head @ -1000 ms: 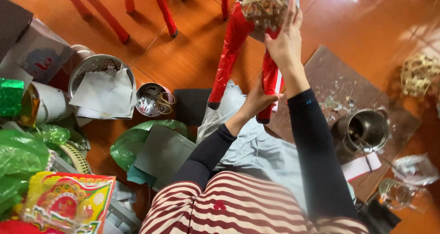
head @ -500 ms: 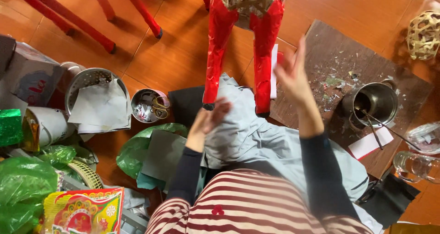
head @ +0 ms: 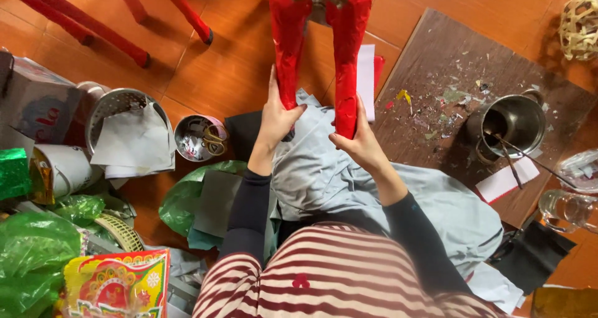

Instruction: Applying adhesive and paper strips to a bamboo animal frame to decorate a traditional lantern.

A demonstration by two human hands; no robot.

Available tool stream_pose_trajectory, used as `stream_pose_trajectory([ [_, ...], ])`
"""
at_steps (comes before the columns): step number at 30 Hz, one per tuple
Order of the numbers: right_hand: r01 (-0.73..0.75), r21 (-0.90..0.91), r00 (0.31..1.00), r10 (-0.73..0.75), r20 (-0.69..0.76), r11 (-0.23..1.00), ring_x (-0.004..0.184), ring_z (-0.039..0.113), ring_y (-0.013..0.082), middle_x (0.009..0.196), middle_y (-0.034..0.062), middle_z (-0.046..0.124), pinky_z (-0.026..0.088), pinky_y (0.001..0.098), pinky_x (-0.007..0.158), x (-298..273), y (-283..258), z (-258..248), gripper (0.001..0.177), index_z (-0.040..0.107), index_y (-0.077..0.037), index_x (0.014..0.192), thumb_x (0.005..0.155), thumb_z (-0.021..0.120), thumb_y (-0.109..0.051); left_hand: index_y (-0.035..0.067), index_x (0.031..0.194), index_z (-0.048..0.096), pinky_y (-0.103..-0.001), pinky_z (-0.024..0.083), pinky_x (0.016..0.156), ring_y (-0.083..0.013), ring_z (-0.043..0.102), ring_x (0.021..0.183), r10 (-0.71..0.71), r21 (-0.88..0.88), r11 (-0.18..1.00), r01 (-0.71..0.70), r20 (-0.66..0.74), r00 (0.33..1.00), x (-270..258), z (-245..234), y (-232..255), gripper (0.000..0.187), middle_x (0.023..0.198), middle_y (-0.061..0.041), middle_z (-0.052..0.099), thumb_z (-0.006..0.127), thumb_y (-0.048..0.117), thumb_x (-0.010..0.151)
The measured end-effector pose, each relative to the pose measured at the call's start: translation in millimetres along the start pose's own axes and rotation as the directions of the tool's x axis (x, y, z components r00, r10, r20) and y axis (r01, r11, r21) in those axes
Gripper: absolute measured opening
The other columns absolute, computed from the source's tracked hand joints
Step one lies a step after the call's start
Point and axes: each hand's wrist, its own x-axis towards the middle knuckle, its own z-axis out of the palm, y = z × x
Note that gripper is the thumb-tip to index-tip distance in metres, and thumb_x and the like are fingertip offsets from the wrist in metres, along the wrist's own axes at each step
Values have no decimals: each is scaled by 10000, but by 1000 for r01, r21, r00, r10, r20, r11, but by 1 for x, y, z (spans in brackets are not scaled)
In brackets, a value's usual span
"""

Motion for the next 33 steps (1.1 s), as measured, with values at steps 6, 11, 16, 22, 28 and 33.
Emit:
stream_pose_trajectory([
  [6, 52, 22, 998, -53, 25, 998, 1024, 640, 166, 1242, 137, 598, 609, 320, 707, 10, 4, 11, 1132, -4, -203, 1676, 873, 776, -38, 140, 1651, 114, -406, 573, 934, -330, 709, 1140, 565, -29, 817, -576, -156, 810, 8, -18, -16, 1140, 1402, -255, 624, 868, 94, 798],
  [11, 7, 30, 1000, -8, 28, 1000, 955, 639, 171, 1253, 134, 600, 595, 320, 680, 21, 7, 13, 1172, -49, -223, 1670, 856, 776, -47, 91, 1631, 202, -449, 471, 1171, -382, 563, 1458, 586, 62, 808, -586, -189, 788, 77, -23, -73, 691, 1615, -278, 505, 641, 381, 1183],
  [16, 57, 86, 995, -64, 79, 995, 1084, 657, 174, 1390, 135, 568, 585, 296, 853, 7, 7, 5, 1165, -132, -228, 1650, 901, 742, -49, 86, 1669, 197, -427, 507, 1036, -353, 637, 1257, 363, 17, 930, -367, -190, 912, 58, -31, -24, 713, 1468, -258, 602, 489, 449, 1129],
  [22, -80, 160, 987, 56, 150, 984, 1084, 605, 96, 1380, 79, 579, 523, 240, 885, -36, 87, -45, 786, 254, -112, 1623, 970, 689, -90, 38, 1364, 451, -354, 536, 865, -259, 634, 988, 694, 90, 681, -727, -396, 601, -24, -4, -13, 232, 1275, -219, 546, 519, 124, 1160],
  [28, -388, -124, 900, 346, -267, 913, 702, 601, 93, 814, 51, 706, 477, 253, 600, -75, 183, -102, 214, 737, 29, 951, 996, 713, -178, 37, 961, 689, -368, 523, 646, -282, 650, 724, 688, 150, 703, -695, 103, 718, -83, 108, -55, 12, 850, -128, 677, 681, 42, 969],
  [33, -318, 34, 892, 311, -329, 947, 654, 646, 97, 763, 37, 708, 512, 247, 570, -45, 224, -125, 268, 728, 7, 931, 1040, 620, -213, 10, 1148, 672, -435, 539, 798, -376, 671, 959, 620, 143, 671, -728, 431, 656, -68, 154, -91, 200, 1059, -176, 704, 660, 117, 978],
])
